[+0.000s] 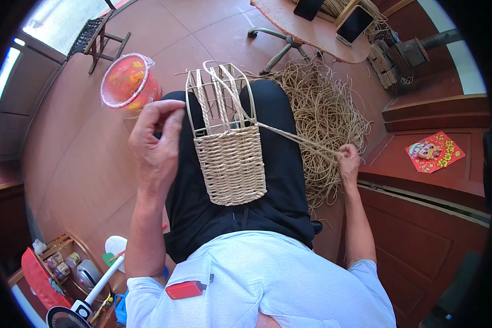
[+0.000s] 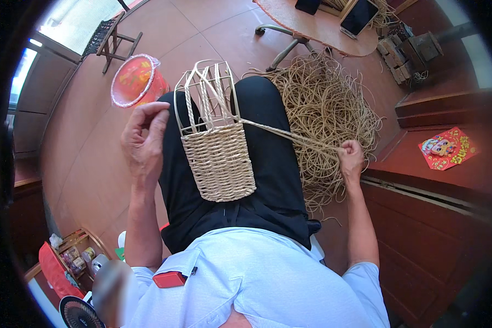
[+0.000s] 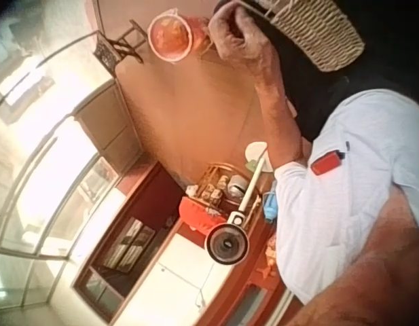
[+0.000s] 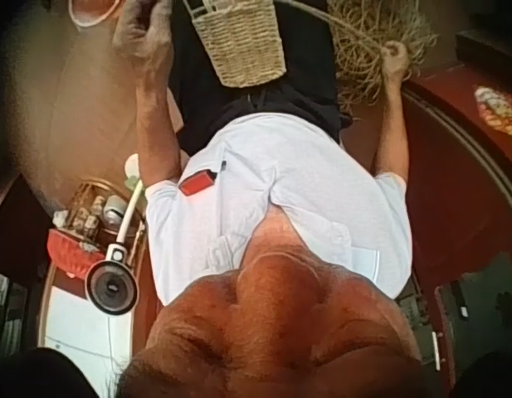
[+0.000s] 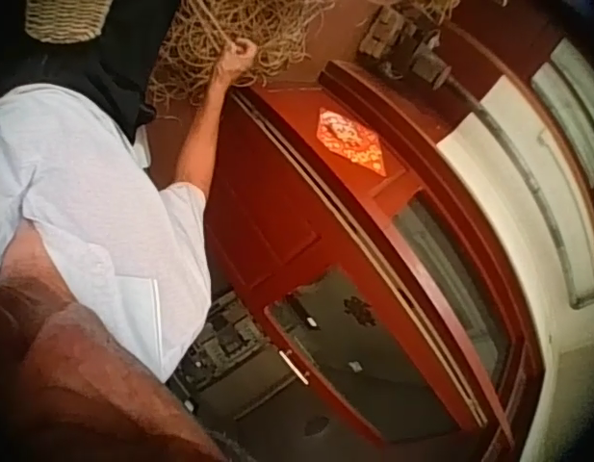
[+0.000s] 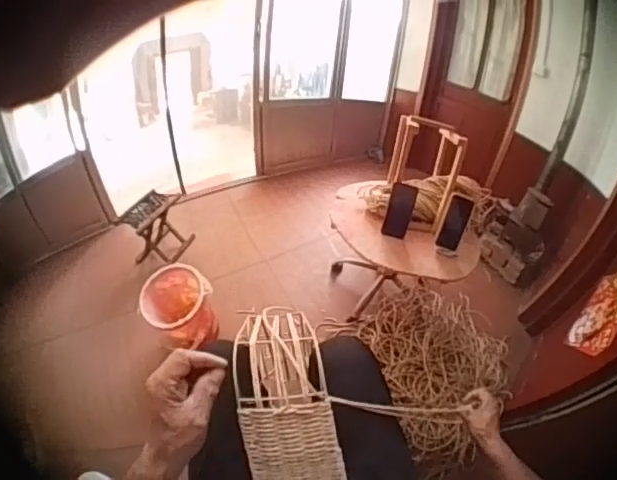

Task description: The person is weaving a wicker-style basket using thin strips of material.

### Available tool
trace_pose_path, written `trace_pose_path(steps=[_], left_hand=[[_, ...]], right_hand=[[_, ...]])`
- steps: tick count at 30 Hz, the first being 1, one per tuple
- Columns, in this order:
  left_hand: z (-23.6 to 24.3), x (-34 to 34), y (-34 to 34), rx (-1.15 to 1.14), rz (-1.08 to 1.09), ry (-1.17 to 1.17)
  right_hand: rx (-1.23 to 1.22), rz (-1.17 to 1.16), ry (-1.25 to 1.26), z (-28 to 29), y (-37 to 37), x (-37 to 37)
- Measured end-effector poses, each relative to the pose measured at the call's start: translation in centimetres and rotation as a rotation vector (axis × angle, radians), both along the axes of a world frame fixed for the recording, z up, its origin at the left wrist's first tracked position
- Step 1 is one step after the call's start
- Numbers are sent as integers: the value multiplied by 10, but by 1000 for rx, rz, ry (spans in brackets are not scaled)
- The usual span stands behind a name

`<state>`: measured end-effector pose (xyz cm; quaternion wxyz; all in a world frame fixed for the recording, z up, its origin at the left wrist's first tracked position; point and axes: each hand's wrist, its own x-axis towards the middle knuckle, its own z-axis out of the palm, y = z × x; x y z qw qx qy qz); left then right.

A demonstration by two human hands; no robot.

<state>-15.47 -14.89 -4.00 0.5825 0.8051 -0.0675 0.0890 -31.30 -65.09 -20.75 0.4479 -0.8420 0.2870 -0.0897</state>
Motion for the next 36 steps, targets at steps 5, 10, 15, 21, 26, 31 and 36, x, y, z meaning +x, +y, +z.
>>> trace_pose_path(steps=[5, 10, 15, 21, 26, 31, 36], left_hand=[[-11, 6, 39, -5, 85, 32], [-15, 13, 73, 100, 128, 15], [-14, 20, 87, 140, 198, -31], [-14, 37, 82, 128, 191, -14], [12, 20, 38, 145, 129, -70], [23, 2, -1, 88, 8, -79], [16, -18, 1, 92, -10, -75]], right_hand=[[-396, -61, 272, -41, -28, -95], [-460, -256, 577, -56, -69, -207], [-512, -405, 1006, -45, -91, -322], [-286, -173, 1417, -42, -128, -407], [-473, 286, 466, 18, -19, -164], [-299, 411, -208, 152, 170, 18], [-491, 524, -446, 140, 210, 71]])
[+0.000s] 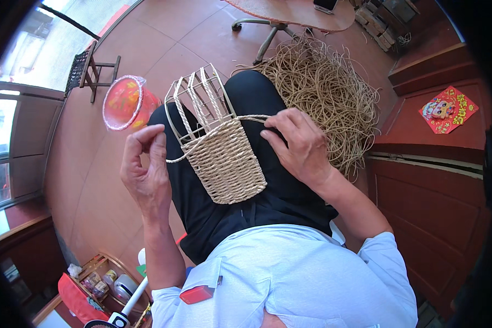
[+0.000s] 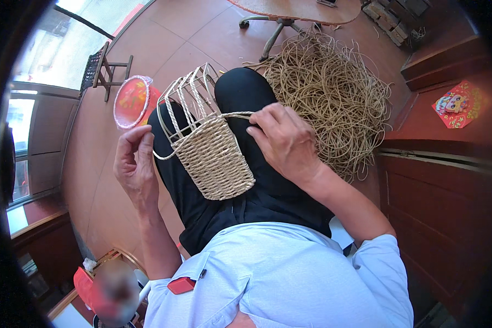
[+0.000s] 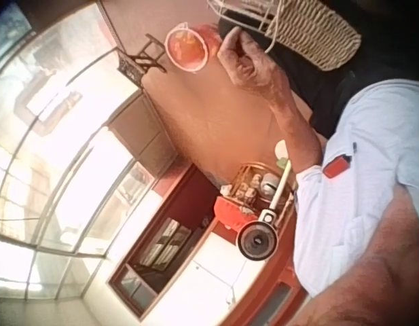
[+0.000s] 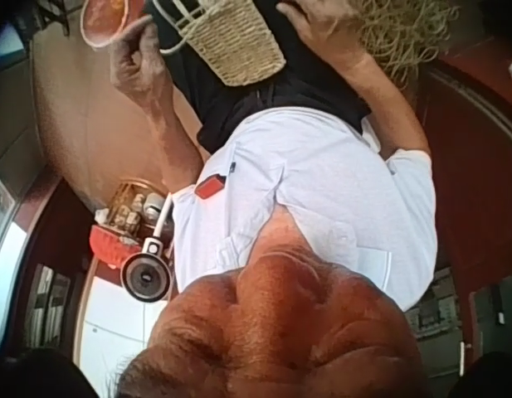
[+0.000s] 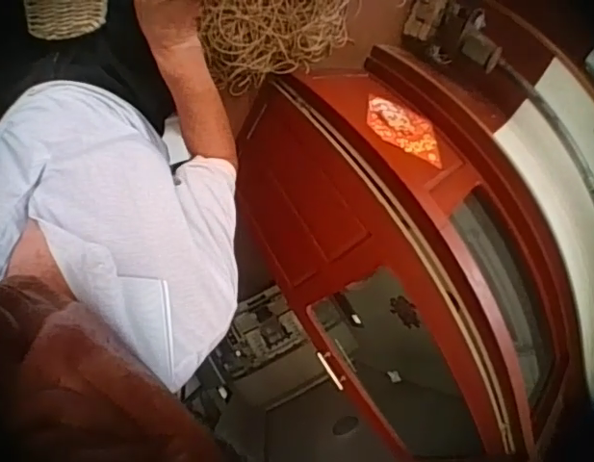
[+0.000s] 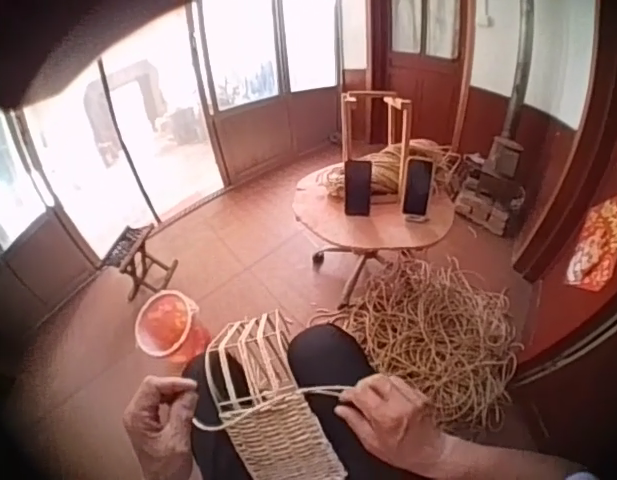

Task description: The person is weaving a wicker-style basket using thin strips of material.

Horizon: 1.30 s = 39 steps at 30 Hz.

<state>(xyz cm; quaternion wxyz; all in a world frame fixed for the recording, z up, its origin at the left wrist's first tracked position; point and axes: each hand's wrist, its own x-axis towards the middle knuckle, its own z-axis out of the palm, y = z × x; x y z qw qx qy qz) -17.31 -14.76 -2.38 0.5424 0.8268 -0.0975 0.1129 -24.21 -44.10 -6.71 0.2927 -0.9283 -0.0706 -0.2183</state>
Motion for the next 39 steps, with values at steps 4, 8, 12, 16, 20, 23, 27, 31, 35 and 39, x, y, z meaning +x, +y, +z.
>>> trace_pose_path(steps=[4, 8, 12, 16, 20, 23, 27, 31, 35, 39], left_hand=[[-13, -12, 5, 9, -1, 55], [-17, -13, -1, -43, 1, 111], [-11, -5, 3, -93, 5, 96], [-12, 6, 30, -25, 97, 78], [-13, 10, 61, 37, 192, 32], [-9, 9, 78, 70, 272, 27], [-4, 14, 78, 34, 263, 4], [6, 9, 45, -7, 144, -32], [8, 3, -3, -63, 30, -35], [8, -4, -23, -54, -77, -9]], right_hand=[[-56, -41, -21, 0, 4, 14], [-100, 8, -64, -6, -2, 18], [-129, -148, 134, -39, -82, -21], [-535, -320, 619, -155, -255, -172], [-847, -386, 1668, -198, -318, -331], [-799, -524, 1827, -192, -328, -378], [-641, -668, 1825, -181, -349, -373], [-538, -432, 995, -174, -323, -259], [19, -237, 277, -19, -110, -74], [-20, 17, 39, 9, -11, -22]])
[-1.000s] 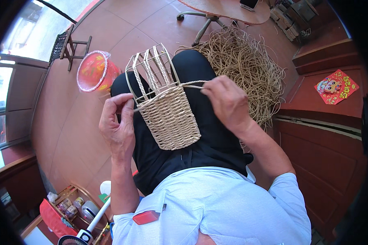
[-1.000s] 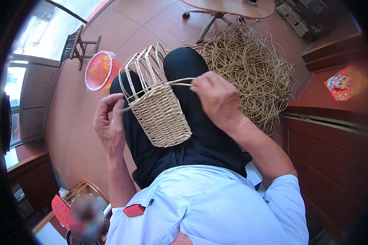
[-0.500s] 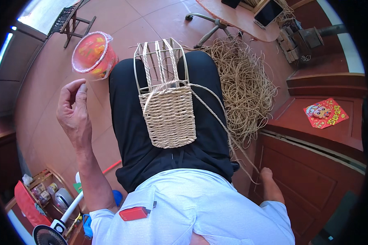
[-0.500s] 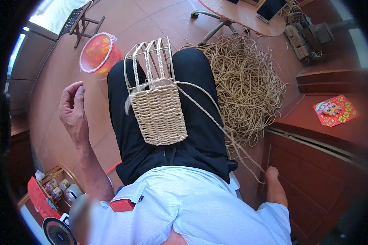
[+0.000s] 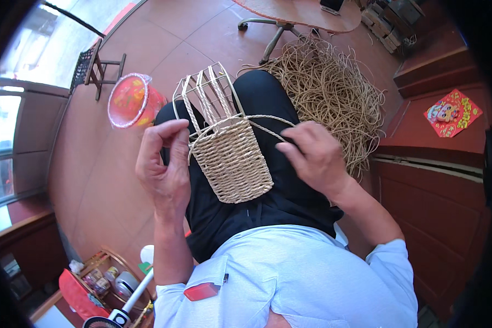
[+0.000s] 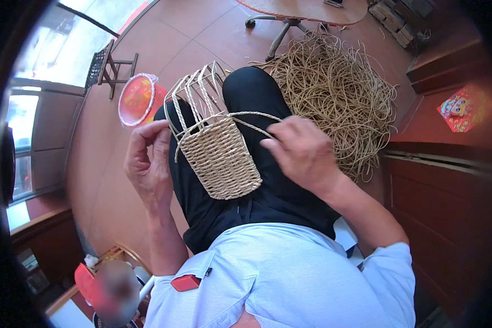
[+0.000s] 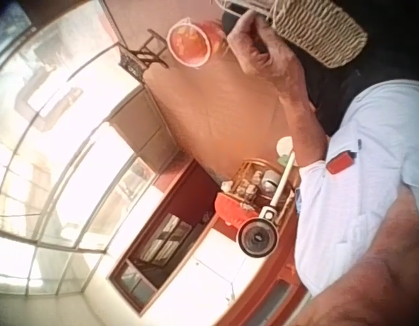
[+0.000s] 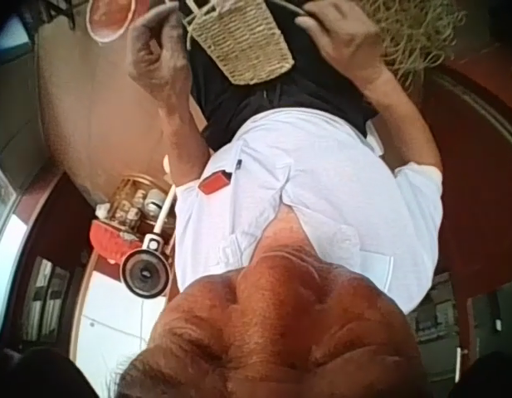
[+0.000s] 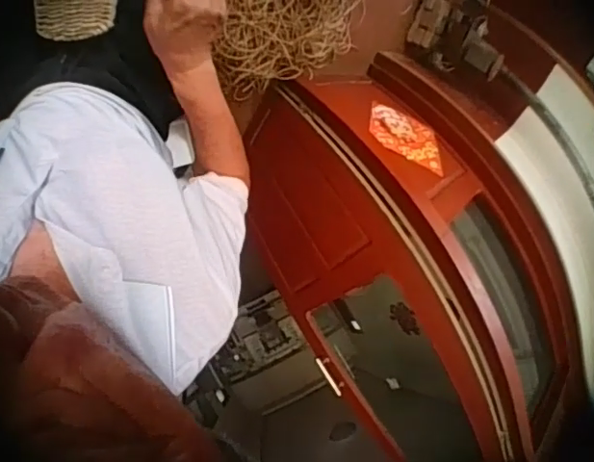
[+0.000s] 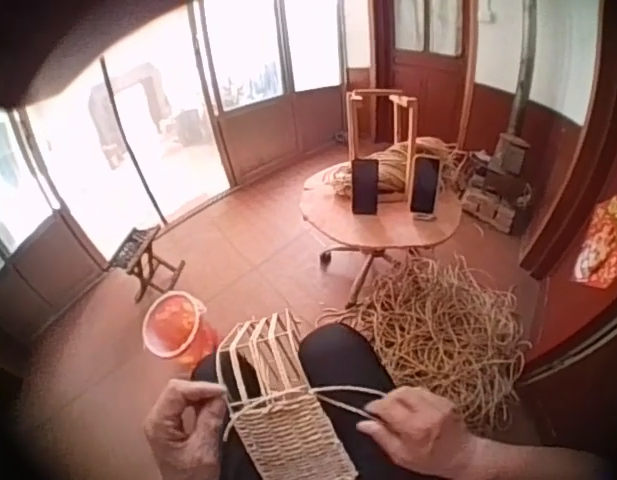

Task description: The person is weaving a wicker-style basket using thin strips of material.

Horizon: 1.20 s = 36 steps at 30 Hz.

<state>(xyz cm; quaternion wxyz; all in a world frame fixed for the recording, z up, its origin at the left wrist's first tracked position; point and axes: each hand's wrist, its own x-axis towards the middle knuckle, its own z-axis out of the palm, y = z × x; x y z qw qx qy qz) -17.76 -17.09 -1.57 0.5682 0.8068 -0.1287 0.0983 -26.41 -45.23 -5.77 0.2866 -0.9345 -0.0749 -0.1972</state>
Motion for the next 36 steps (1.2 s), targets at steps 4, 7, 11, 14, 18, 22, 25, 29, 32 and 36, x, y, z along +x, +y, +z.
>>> trace_pose_path(steps=[4, 7, 11, 14, 18, 22, 25, 29, 32, 36], left_hand=[[4, -3, -8, 66, -9, -45], [0, 0, -25, 303, -158, -232], [-7, 1, -64, 723, -220, -483], [-12, 0, -95, 896, -241, -494], [-25, 9, -113, 1039, -220, -515], [-14, 21, -100, 595, -366, -464], [6, 31, -68, -52, -306, 340], [-1, 22, -38, -109, -221, 413], [-7, 20, -39, -19, -175, 320], [-1, 18, -39, 87, -162, 353]], right_hand=[[-122, 56, 35, -10, 13, 20], [-101, 84, -1, -19, 1, 15], [-260, -145, 143, -42, -68, -20], [-530, -286, 547, -104, -172, -85], [-551, -380, 840, -113, -207, -120], [-334, -330, 544, -46, -126, -76], [47, -192, 227, 4, -49, -41], [238, -44, 74, 21, 4, 2], [448, -41, 135, 22, 31, 38], [797, -6, 352, 7, 46, 70]])
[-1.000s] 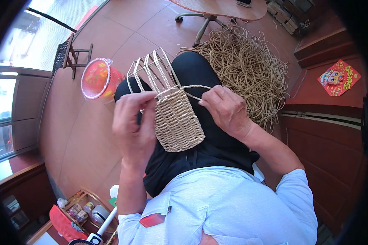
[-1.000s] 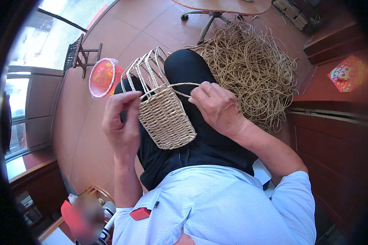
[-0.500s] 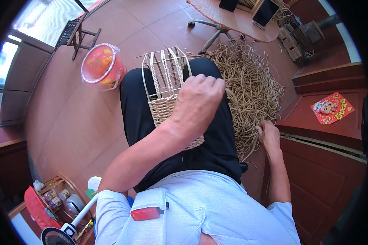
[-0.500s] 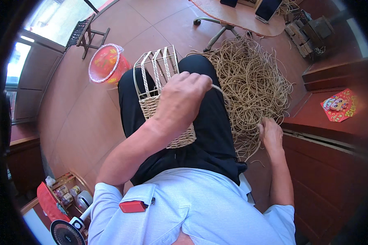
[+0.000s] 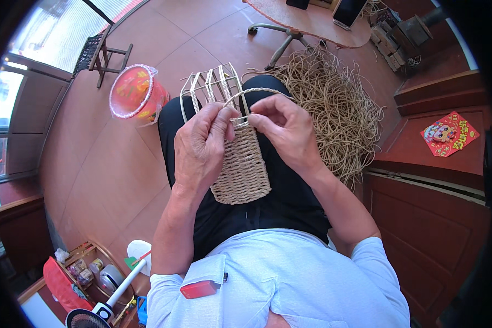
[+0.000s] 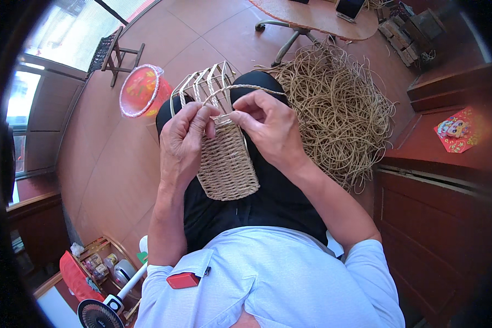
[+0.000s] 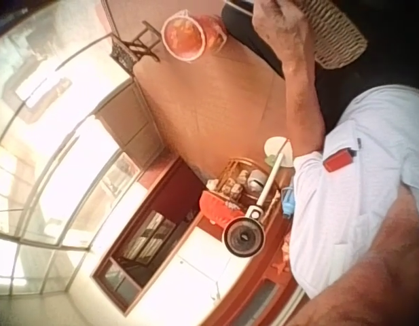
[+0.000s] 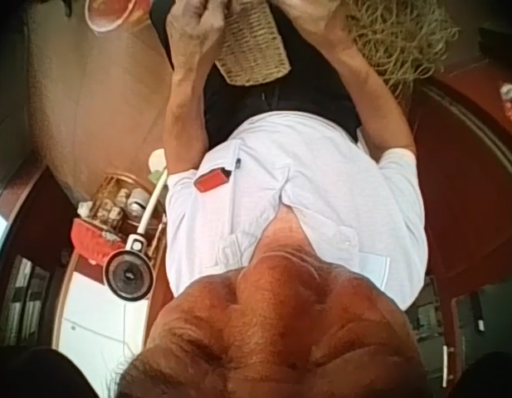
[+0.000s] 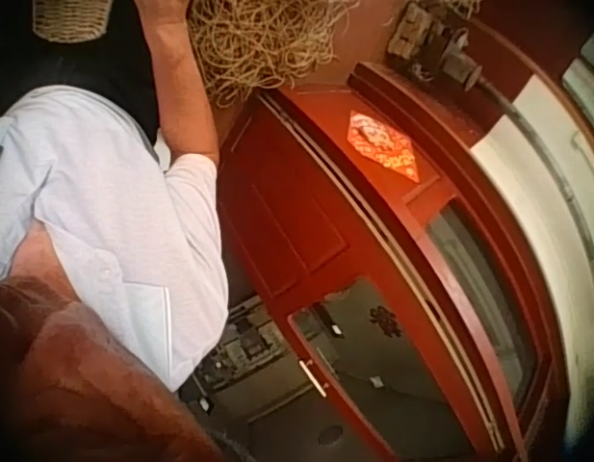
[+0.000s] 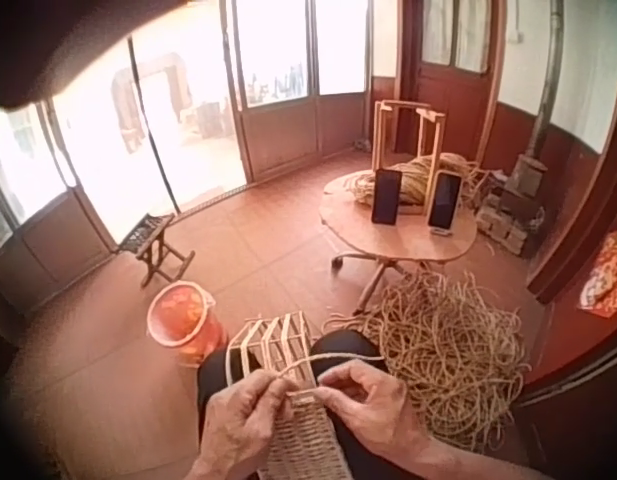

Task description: The person is weaving a wicker-style basket using thin strips of material.

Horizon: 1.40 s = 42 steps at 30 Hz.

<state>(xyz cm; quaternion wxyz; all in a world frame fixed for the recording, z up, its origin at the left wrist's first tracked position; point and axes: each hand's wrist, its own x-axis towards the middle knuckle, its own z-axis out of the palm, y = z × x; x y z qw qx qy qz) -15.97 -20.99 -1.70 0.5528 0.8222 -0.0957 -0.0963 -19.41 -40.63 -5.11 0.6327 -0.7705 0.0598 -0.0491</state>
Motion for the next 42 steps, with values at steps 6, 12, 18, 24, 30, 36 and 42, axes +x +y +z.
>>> trace_pose_path(steps=[6, 12, 18, 24, 30, 36, 42], left_hand=[[-3, 15, 6, -87, 4, 0], [-5, 54, 4, 71, -11, -308], [-17, 76, -7, 270, -111, -455], [-19, 75, -13, 356, -80, -607], [-23, 74, -17, 451, -26, -664], [-26, 72, -20, 525, -9, -764], [-23, 64, -20, 574, -16, -747]], right_hand=[[-81, 12, -157, -9, 1, 1], [-300, 59, -382, -9, 3, 2], [-436, 57, -431, -6, 5, -1], [-475, 26, -481, -11, 8, -2], [-498, 3, -502, -18, 10, -2], [-578, 17, -483, -8, 14, -3], [-577, 32, -458, -6, 14, -2]])
